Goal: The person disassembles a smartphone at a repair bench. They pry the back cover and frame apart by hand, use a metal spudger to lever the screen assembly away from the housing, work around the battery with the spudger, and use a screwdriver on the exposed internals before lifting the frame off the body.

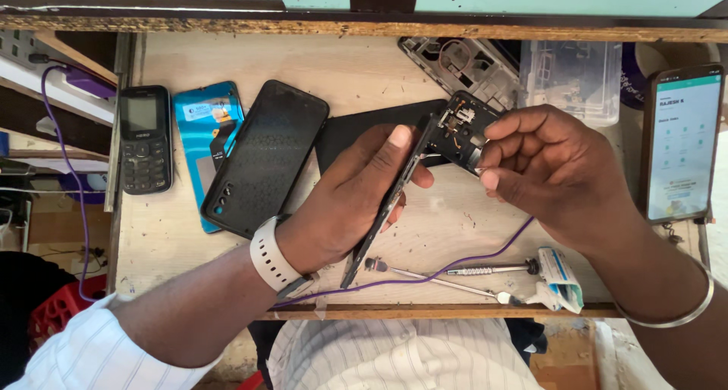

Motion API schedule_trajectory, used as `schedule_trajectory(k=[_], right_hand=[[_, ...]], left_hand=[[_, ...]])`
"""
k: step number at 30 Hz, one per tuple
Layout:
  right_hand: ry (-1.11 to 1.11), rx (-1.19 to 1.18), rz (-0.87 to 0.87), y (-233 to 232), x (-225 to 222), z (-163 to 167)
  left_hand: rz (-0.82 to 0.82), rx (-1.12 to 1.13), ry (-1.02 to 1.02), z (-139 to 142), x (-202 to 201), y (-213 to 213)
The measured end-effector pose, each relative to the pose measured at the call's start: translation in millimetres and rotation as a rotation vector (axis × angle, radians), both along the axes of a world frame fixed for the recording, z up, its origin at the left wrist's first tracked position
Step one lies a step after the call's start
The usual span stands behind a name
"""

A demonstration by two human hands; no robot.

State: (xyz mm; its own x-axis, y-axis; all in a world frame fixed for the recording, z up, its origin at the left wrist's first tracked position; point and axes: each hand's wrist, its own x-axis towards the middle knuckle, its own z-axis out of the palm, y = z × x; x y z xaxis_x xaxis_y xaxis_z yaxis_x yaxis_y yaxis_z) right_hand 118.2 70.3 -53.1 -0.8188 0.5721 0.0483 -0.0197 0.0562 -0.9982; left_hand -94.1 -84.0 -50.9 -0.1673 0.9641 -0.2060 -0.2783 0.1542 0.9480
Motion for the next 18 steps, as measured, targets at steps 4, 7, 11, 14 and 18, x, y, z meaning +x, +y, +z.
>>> schedule_trajectory(k=[4,7,11,14,18], right_hand=[[-0.002,0.01,0.021,-2,-1,1],[-0.063,0.121,0.025,-6,-1,2],[-0.051,0.11,0.052,-8,-2,3],[-0.137,0.242,0.099,-9,-4,5],[-0.351,0.612,0.211,-21,-8,8]], left_hand=[[-0.001,0.015,0.012,-2,0,1],[-0.01,0.046,0.009,-3,0,0],[-0.008,0.042,0.024,-3,2,1],[-0.002,0.017,0.017,-1,-1,0],[0.035,0.078,-0.08,4,-14,-1]])
